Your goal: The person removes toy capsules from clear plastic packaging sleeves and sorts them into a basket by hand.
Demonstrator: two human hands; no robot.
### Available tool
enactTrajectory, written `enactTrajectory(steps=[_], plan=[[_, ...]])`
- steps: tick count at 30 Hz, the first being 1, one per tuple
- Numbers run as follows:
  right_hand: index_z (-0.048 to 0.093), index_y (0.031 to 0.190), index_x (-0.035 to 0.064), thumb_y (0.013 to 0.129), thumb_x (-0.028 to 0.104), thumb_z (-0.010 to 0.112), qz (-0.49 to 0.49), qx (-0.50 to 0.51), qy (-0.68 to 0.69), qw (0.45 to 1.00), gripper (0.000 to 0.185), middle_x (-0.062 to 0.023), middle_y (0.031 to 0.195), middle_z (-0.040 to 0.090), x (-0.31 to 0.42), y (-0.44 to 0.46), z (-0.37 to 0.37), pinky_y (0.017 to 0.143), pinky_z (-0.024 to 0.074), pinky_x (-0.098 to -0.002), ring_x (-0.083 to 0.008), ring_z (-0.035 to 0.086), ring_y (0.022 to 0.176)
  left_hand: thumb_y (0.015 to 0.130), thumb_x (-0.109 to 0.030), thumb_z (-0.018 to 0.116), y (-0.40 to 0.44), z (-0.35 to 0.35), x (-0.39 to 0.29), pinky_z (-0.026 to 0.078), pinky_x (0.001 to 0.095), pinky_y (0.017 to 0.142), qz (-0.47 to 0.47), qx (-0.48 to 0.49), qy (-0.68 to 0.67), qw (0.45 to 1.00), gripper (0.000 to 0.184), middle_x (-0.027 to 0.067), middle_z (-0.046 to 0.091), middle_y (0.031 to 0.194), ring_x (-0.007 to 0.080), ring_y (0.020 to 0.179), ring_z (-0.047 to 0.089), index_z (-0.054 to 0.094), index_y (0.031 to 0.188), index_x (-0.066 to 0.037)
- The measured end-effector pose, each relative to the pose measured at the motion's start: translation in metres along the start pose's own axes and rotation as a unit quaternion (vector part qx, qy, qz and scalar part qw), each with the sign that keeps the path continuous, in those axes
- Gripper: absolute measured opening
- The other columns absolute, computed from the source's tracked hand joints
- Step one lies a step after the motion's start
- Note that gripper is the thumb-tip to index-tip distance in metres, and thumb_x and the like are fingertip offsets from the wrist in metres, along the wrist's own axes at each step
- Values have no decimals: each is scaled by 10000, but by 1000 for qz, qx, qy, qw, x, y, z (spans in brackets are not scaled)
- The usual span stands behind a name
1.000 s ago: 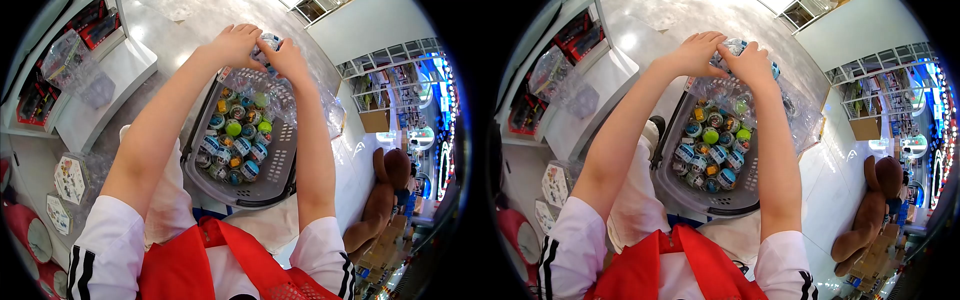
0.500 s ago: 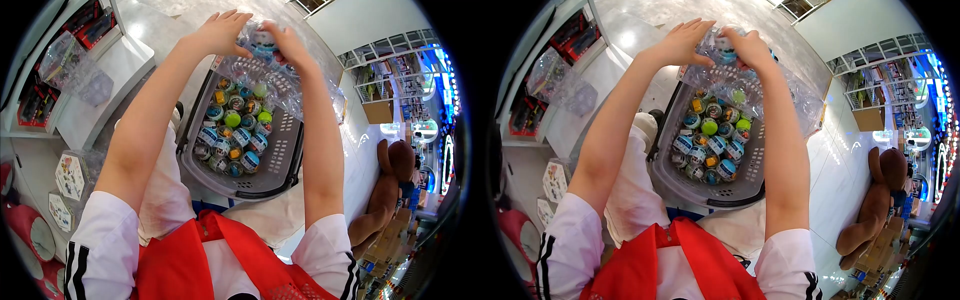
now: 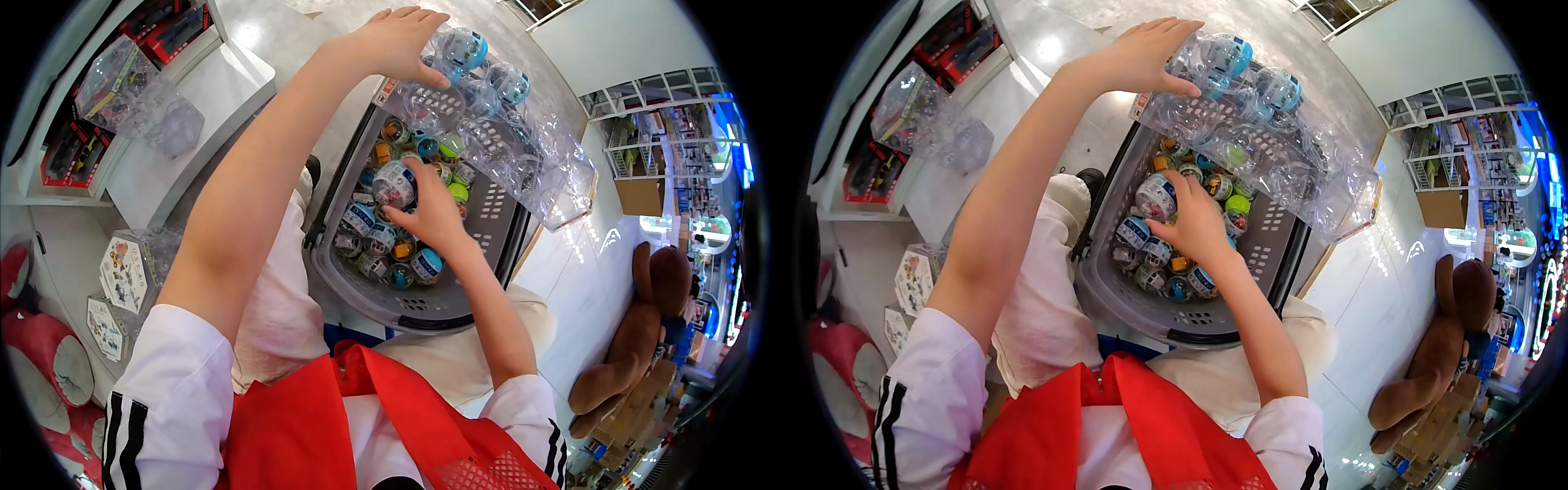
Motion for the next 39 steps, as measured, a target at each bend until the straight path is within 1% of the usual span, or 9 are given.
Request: enactTrajectory(steps=[7,14,17,20,23,27,29,32,39], plan=[[384,1315,152,657,196,758,76,92,-89,989,758,-224,1099,486,-62,-6,87,792,471,-438,-380,535,971,676,-502,713,-3,-4,-3,282,414,1061,-2,-3,-1,1000,901,160,374,1369,324,1284,329,312,1365,-81],[365,1323,98,713,226,719,128,90,-189,969,717,-208,1245,456,-66,-6,120,798,462,-444,-366,518,1049,665,-498,720,-5,-5,-1,286,407,1060,12,4,-7,1000,917,156,366,1376,324,1287,323,311,1361,-62],[511,1173,70,714,211,708,-19,-22,-185,982,519,-168,1084,574,-34,-7,99,708,488,-395,-310,596,897,651,-495,732,-6,-8,-2,304,408,1046,21,-7,-2,1000,922,156,382,1358,332,1252,359,322,1350,-55],[615,957,73,713,167,687,-91,24,-39,995,271,-94,799,629,53,-6,26,572,486,-345,-253,616,655,616,-499,756,-2,-9,-1,329,417,1022,23,25,-8,999,939,159,380,1340,343,1209,386,343,1329,-50],[637,857,96,736,117,645,-204,-248,-47,946,123,-60,668,606,86,11,-66,486,454,-319,-212,572,517,569,-512,779,-7,-12,-3,348,424,998,28,24,-18,999,972,159,370,1323,350,1184,391,358,1311,-45],[623,869,61,812,245,589,-21,-435,-234,869,195,-118,785,609,41,71,-153,639,487,-387,-262,624,760,548,-518,790,-12,-13,-10,348,431,993,24,40,-2,999,990,154,362,1312,355,1197,373,363,1302,-41],[614,1009,63,853,409,513,208,-264,-321,886,393,-134,958,626,-9,99,-164,778,473,-417,-296,594,964,544,-521,791,-15,-14,-11,348,435,990,25,45,2,999,992,151,366,1304,353,1195,376,365,1300,-42],[611,1082,25,832,584,414,328,-2,-327,886,644,-149,1048,617,-37,125,-161,824,439,-399,-277,583,954,541,-533,789,-15,-14,-12,338,445,992,14,50,-1,999,996,149,359,1305,351,1197,371,365,1298,-45],[678,901,145,755,666,464,374,182,-116,902,582,-4,743,579,-87,148,-155,529,357,-287,-150,434,562,548,-551,776,-14,-8,-10,280,444,1033,0,74,-3,997,1028,151,356,1313,351,1251,316,316,1328,-64]])
Point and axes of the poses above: each hand's wrist, its own y-axis towards the middle knuckle, its own z-axis out of the palm, x = y × z, the point moved 4 cm from there along y, towards the middle knuckle
